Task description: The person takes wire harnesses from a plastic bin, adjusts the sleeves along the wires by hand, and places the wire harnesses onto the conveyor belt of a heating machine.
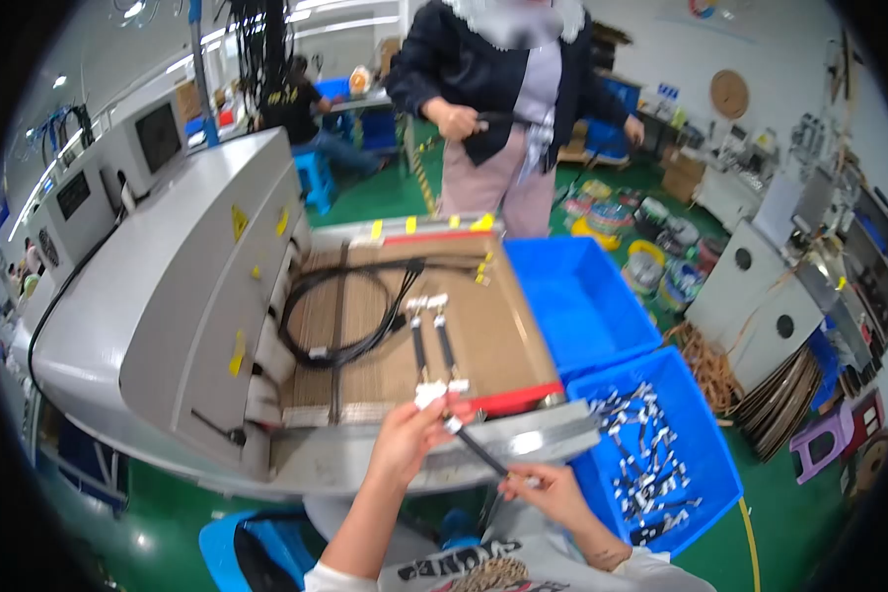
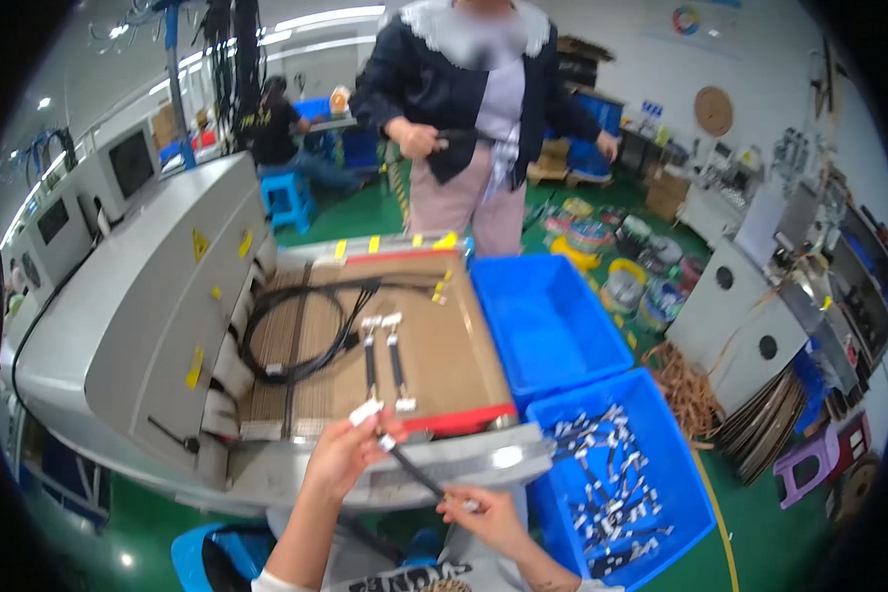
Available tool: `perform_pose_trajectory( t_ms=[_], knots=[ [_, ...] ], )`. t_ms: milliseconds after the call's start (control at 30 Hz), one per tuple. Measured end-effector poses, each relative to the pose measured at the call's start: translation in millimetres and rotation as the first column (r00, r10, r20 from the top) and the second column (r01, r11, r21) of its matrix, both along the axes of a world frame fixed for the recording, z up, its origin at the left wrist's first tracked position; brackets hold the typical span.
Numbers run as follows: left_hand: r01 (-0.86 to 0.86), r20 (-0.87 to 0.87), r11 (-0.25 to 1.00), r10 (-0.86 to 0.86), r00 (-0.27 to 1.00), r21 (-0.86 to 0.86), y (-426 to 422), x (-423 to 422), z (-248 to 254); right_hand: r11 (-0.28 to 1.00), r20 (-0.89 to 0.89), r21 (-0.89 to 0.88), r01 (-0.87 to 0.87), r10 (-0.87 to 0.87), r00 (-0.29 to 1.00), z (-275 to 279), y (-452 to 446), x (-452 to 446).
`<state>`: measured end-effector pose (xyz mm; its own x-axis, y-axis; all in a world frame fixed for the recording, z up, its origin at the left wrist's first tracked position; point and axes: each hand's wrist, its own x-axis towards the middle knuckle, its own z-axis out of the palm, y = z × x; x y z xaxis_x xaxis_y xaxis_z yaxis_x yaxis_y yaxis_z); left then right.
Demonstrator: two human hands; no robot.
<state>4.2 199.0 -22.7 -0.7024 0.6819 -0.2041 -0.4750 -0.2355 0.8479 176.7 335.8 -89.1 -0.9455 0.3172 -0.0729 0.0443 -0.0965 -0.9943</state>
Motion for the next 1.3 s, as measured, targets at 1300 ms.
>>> perform_pose_trajectory(
  t_ms=[1300],
  knots=[
    [-0.337,0.203,0.897,0.286,0.936,0.288,20,16,-4,0.979,-0.125,-0.167,-0.117,0.097,0.987,-5,11,-2]
  ],
)
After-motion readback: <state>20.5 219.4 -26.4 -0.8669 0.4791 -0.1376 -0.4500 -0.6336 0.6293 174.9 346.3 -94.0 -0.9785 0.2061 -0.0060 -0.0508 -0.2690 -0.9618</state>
